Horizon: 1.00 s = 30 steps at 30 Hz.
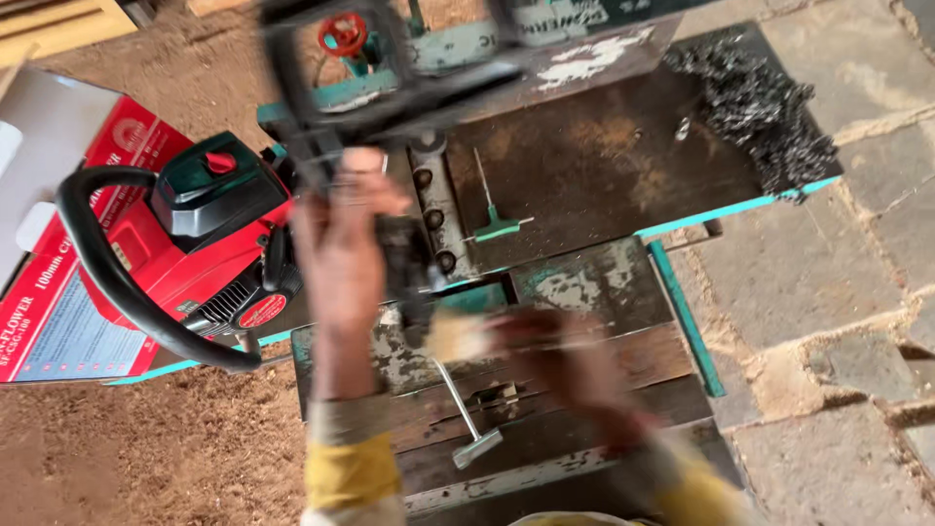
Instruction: The person cleans a chainsaw and its components on a workbench. They use a brush to scrub the air filter, fuel cap, and body, then wipe surfaces with a cloth. The person also cleans the chain and a green T-handle tool before placing them back on the bench.
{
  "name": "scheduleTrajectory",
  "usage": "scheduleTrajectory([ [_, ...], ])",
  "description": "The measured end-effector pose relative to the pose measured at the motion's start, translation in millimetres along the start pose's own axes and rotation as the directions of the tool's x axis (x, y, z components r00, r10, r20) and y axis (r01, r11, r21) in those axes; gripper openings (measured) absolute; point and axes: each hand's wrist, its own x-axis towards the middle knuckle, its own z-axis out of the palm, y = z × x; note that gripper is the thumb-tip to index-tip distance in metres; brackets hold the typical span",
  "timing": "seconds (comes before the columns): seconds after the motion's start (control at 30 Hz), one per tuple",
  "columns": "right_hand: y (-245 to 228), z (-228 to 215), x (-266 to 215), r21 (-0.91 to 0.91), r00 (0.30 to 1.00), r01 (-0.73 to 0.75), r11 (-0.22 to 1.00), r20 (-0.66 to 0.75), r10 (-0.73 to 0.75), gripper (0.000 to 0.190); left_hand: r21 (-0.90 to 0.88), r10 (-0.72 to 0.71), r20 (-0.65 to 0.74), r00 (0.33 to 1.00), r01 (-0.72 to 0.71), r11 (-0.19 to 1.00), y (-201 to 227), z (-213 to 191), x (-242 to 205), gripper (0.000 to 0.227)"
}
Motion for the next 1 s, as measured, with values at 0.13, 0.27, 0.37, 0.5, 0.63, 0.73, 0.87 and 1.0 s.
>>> scheduleTrajectory([
  [0.13, 55.6, -0.3, 52.2, -0.586, 0.997, 0.073, 0.807, 0.051, -0.053, 0.022, -0.258, -0.175, 0.026, 0.984, 0.176, 0.950, 21.5, -63.2, -5.7, 0.039],
  [0.27, 23.8, -185.9, 12.2, -0.706, 0.921, -0.172, 0.687, -0.363, -0.143, 0.021, -0.427, -0.330, 0.099, 0.939, 0.340, 0.838, 15.5, -106.7, -31.7, 0.054],
  [0.37, -23.3, -218.4, -12.4, -0.727, 0.831, -0.325, 0.604, -0.525, -0.185, 0.021, -0.528, -0.471, 0.131, 0.872, 0.464, 0.712, -2.4, -128.0, -54.5, 0.058],
  [0.5, 47.5, -118.2, -56.8, -0.305, 0.988, 0.095, 0.948, -0.088, -0.127, 0.020, -0.677, -0.591, 0.267, 0.761, 0.585, 0.447, -34.7, -135.2, -85.7, 0.057],
  [0.63, 57.0, -139.2, -70.2, -0.619, 0.933, -0.184, 0.764, -0.354, -0.062, 0.020, -0.706, -0.638, 0.275, 0.719, 0.602, 0.374, -68.8, -120.2, -122.8, 0.061],
  [0.73, -8.7, -199.7, -92.9, -0.702, 0.787, -0.449, 0.553, -0.604, -0.127, 0.020, -0.692, -0.630, 0.267, 0.729, 0.600, 0.401, -91.3, -110.1, -144.6, 0.059],
  [0.87, 4.2, -167.3, -115.4, -0.475, 0.915, -0.115, 0.873, -0.392, -0.093, 0.020, -0.742, -0.615, 0.363, 0.700, 0.616, 0.263, -112.9, -93.5, -157.3, 0.056],
  [1.0, 64.0, -122.5, -132.1, -0.537, 0.969, -0.115, 0.836, -0.246, -0.025, 0.021, -0.743, -0.664, 0.308, 0.682, 0.608, 0.279, -122.2, -73.9, -168.8, 0.056],
])
